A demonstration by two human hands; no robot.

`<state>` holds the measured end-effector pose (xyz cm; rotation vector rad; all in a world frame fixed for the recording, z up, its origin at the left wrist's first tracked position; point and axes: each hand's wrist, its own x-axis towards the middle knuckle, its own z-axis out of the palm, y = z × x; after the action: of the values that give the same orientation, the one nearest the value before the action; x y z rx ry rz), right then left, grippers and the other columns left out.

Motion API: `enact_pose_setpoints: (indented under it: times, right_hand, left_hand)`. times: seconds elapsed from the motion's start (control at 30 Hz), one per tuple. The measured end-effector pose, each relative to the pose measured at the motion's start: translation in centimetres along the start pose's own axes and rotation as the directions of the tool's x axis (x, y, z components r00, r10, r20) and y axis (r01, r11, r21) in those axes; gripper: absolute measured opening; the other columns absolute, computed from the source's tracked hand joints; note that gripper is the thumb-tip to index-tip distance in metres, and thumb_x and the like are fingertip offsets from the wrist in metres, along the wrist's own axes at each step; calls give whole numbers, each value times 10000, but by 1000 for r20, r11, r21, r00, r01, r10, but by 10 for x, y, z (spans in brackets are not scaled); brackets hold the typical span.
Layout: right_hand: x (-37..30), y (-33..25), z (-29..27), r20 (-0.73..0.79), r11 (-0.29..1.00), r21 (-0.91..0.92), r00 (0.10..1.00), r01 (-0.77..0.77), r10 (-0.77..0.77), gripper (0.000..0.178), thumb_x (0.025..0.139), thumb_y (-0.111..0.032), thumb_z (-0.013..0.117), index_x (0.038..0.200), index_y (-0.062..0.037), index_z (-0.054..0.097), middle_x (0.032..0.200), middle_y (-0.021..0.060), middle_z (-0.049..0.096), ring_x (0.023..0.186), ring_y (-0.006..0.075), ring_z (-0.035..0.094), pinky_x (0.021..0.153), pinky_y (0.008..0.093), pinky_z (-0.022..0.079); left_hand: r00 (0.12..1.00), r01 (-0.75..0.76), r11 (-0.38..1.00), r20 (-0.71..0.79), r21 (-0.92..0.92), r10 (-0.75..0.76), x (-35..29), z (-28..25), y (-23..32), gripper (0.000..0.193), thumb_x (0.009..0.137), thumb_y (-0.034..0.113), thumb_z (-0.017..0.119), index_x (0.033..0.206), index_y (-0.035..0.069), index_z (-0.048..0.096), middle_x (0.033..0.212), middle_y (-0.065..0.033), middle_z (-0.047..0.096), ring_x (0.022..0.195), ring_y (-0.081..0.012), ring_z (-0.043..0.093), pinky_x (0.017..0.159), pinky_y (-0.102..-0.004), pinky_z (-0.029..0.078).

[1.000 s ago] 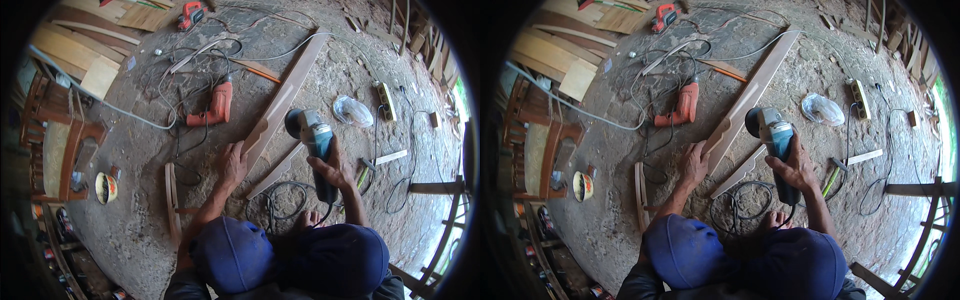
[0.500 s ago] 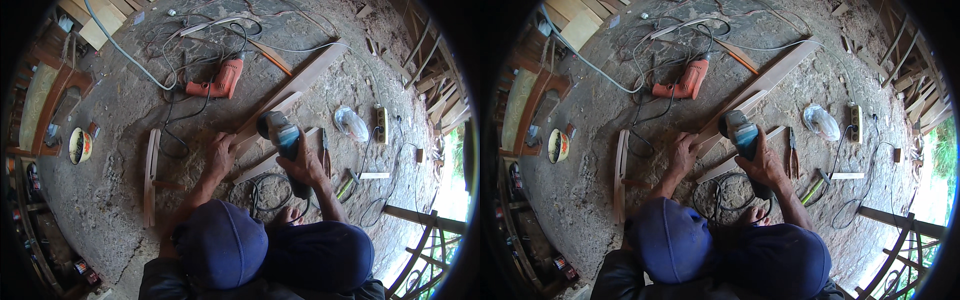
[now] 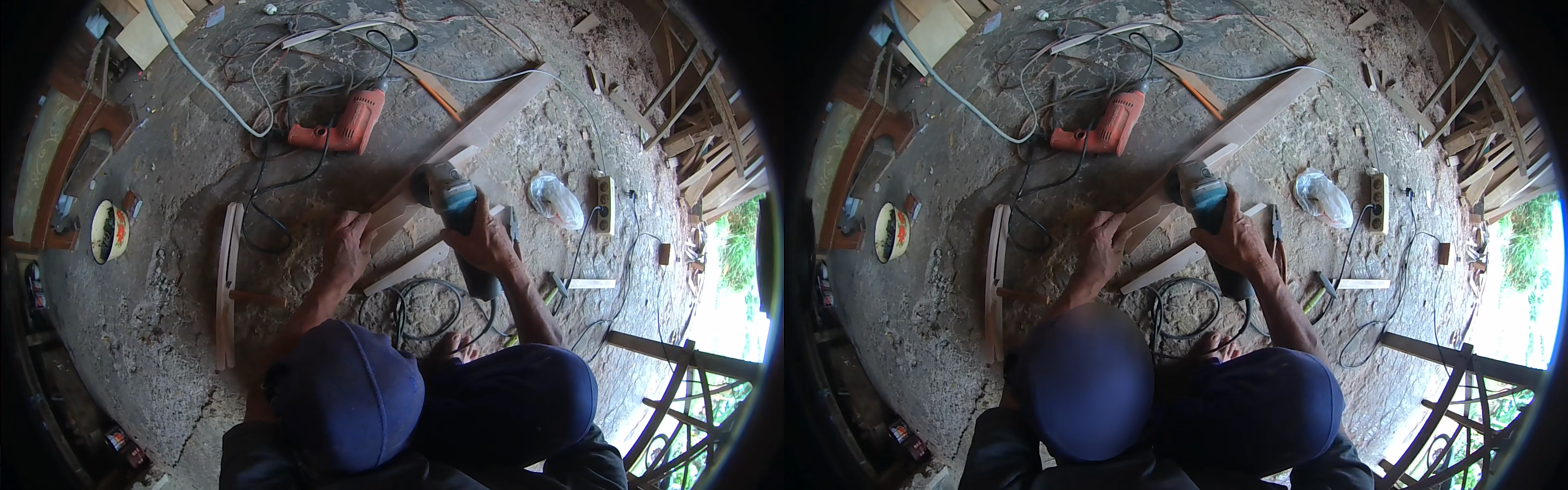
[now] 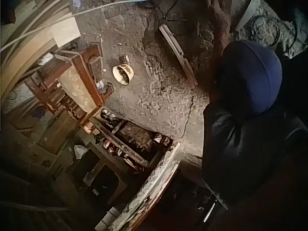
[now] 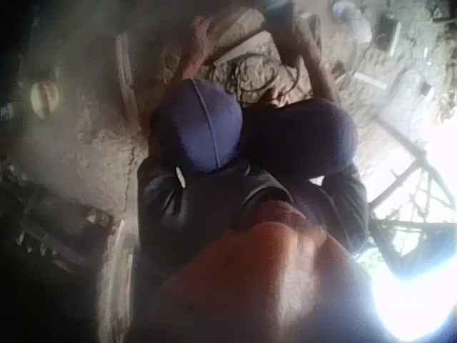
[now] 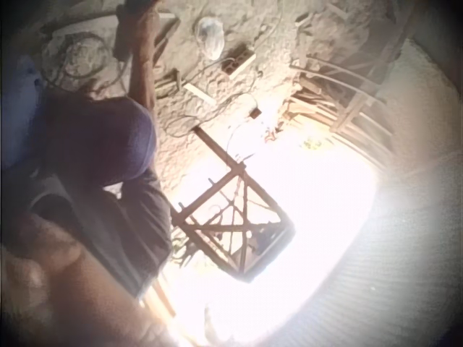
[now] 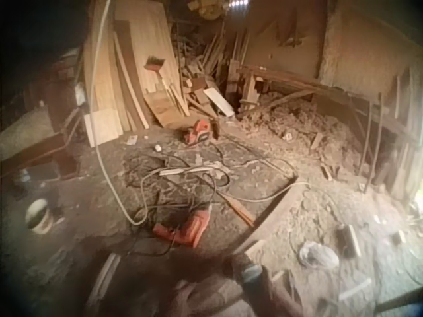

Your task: The person sits on the floor and assembles several thin wooden strips into a V-shaped structure using a cylindrical dowel. They use pliers to adjust the dowel, a power drill to make holes, and an angle grinder to smooth the edges of the wood. The person repeatedly checks the fit of the pieces and secures them with nails.

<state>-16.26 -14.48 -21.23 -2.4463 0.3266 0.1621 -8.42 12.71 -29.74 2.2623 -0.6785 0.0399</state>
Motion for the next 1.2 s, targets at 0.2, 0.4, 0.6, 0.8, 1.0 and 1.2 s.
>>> enact_pose_setpoints:
  times: [0.2, 0.4, 0.6, 0.8, 1.0, 1.2]
  right_hand:
    - [-8, -11, 12, 86, 999, 47, 996, 6, -10, 1094, 814, -405, 766, 1583, 8, 106, 1188, 403, 628, 1123, 536, 639, 979, 532, 510]
    - [8, -19, -16, -3, 994, -4, 994, -110, 110, 1110, 809, -392, 773, 1567, 64, 102, 1185, 371, 643, 1130, 511, 642, 974, 510, 520]
    - [-5, -15, 1, 91, 997, 74, 996, 8, -14, 1076, 818, -386, 801, 1582, -12, 142, 1272, 358, 611, 1184, 505, 620, 973, 507, 514]
    - [40, 39, -31, -61, 999, 29, 998, -28, 30, 1073, 788, -419, 795, 1551, 13, 175, 1112, 355, 675, 1045, 491, 687, 911, 510, 545]
    - [69, 54, -65, -153, 989, 40, 977, -142, 147, 1022, 774, -455, 804, 1473, 71, 276, 1214, 341, 642, 1149, 451, 655, 956, 471, 522]
    - [53, 43, -45, -103, 992, 122, 994, -23, 35, 1055, 785, -449, 806, 1499, 86, 242, 1225, 353, 631, 1164, 461, 643, 971, 481, 513]
  left_hand:
    - [1000, -3, 1000, -7, -21, 2, -2, 0, -1, 348, 870, 93, 746, 1196, -4, 672, 1104, -158, 645, 1023, -361, 613, 903, -444, 504]
    - [1000, 7, 1000, -16, -20, -7, -1, 0, 1, 352, 864, 89, 746, 1196, -1, 670, 1074, -153, 644, 1016, -360, 599, 899, -449, 496]
    - [1000, -12, 1000, 10, -25, 13, 1, -5, 4, 339, 894, 84, 731, 1208, -29, 671, 1116, -192, 645, 1009, -379, 652, 874, -439, 531]
    - [999, 28, 999, 39, -39, -26, 1, -5, 5, 340, 914, 83, 714, 1230, -27, 657, 1119, -188, 638, 1043, -381, 636, 900, -454, 521]
    - [999, 31, 998, 30, -47, -29, 2, -4, 4, 341, 899, 99, 728, 1210, -30, 673, 1109, -187, 650, 1026, -371, 647, 885, -435, 529]
    - [999, 20, 999, 32, -30, -19, 1, 0, -1, 344, 906, 105, 726, 1211, -44, 669, 1121, -196, 649, 1042, -370, 649, 895, -435, 535]
